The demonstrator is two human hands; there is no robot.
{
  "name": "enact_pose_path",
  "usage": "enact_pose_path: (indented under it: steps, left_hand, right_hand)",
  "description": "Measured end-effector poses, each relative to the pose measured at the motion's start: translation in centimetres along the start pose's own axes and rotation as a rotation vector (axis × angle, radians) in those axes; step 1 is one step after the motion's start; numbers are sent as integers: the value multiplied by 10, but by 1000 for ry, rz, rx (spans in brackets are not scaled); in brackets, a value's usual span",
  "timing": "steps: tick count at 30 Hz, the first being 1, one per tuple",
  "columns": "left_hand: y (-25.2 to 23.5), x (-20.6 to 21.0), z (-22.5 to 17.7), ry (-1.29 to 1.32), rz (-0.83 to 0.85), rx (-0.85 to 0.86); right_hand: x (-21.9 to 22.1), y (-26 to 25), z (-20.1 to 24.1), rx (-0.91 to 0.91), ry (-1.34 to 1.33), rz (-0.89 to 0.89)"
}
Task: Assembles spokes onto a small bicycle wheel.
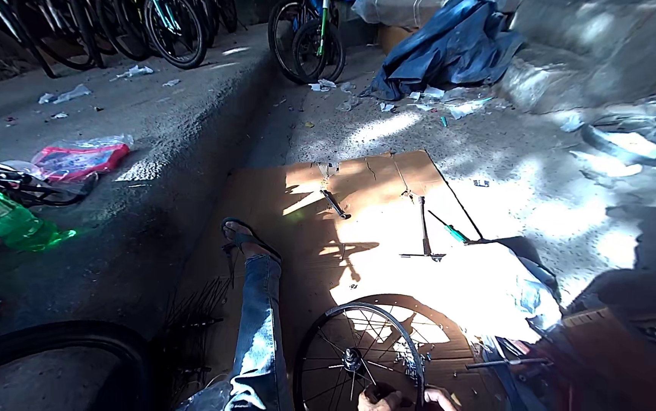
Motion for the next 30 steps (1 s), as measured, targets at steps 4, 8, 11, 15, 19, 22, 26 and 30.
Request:
enact_pose_path:
  steps: [4,8,11,15,19,22,26,30]
  left_hand:
    - [2,0,-2,17,-5,58]
    - [-1,1,1,47,6,46]
    - [-2,-2,3,49,1,42]
    - [-3,-4,4,71,-1,17]
    - [-4,-4,4,67,-3,17]
    - [-3,-7,3,86,-16,-1]
    - [-3,-9,2,98,-24,-18]
    - [-2,-10,3,121,-31,-42]
  right_hand:
    - [-8,7,5,-38,13,-56]
    - [-3,9,0,24,-117,-38]
    - [-2,9,-5,27,-115,-56]
    - [1,12,-4,2,-72,-32]
    - [2,11,-9,56,-204,-70]
    - [0,11,-9,19,-131,-64]
    - [4,11,-6,42,-173,-9]
    - [2,11,-8,-28,-136,-57]
Point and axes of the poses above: each hand's wrist, its own y-axis away from the middle knuckle, its own x-axis out of the palm, z = x × y, the point moved 9 cm from there along -y, towards the middle knuckle, and after that the axes turned 2 degrees about -x, right-handed, at the moved point
